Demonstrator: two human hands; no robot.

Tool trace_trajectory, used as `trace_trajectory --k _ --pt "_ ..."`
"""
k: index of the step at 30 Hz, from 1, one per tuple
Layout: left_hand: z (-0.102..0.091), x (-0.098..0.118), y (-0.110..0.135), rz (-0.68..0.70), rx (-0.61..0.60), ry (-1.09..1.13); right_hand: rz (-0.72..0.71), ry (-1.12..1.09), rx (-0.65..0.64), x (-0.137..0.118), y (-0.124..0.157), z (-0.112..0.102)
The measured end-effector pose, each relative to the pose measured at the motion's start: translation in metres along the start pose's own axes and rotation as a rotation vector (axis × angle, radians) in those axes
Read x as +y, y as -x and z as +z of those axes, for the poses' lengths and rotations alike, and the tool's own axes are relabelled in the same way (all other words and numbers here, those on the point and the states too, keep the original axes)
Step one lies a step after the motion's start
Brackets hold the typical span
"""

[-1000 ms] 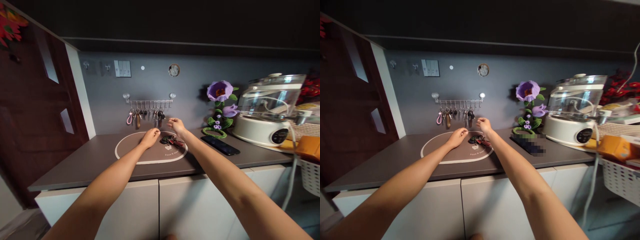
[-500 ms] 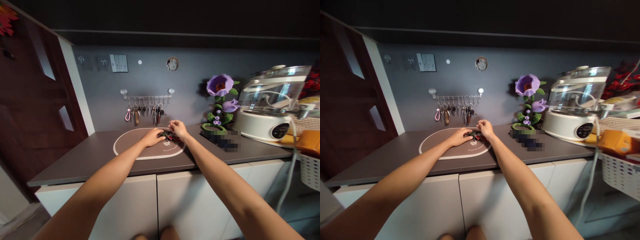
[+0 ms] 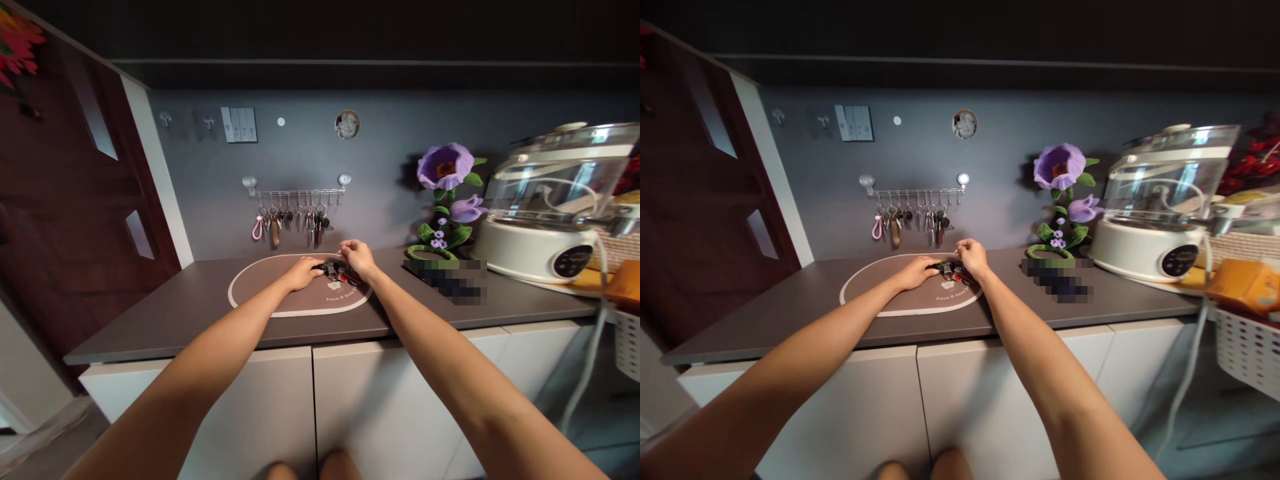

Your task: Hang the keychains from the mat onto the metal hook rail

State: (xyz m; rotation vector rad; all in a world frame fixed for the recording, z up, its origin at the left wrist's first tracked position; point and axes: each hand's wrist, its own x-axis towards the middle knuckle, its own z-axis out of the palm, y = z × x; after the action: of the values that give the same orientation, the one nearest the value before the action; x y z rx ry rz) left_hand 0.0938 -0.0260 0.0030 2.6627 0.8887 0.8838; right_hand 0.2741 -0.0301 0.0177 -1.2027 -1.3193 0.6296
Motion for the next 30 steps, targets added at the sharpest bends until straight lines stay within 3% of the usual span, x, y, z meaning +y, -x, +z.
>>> trace_trajectory --k 3,9,11,17,23,30 --pt "0.000 -0.004 0.001 -0.071 0.079 0.201 0.011 -0.029 -0.015 -0.002 0.002 0.000" --pt "0.001 -0.005 0.000 -0.441 0.312 0.800 -0.011 -0.078 -0.088 -0.006 0.005 0.003" --pt "-0.001 -0.004 -0.001 -0.495 0.370 0.968 -0.033 -0.072 -0.123 -0.004 0.004 0.005" --pt "-0.013 -0.002 -0.003 -0.494 0.491 1.114 -0.157 0.068 -0.181 0.003 0.002 0.008" --pt "-0.022 -0.002 -0.003 -0.434 0.549 1.193 -0.312 0.227 -0.212 -0.007 0.013 0.007" --pt "-0.030 -0.003 -0.002 -0.384 0.582 1.286 -0.312 0.286 -0.188 -0.017 0.022 0.007"
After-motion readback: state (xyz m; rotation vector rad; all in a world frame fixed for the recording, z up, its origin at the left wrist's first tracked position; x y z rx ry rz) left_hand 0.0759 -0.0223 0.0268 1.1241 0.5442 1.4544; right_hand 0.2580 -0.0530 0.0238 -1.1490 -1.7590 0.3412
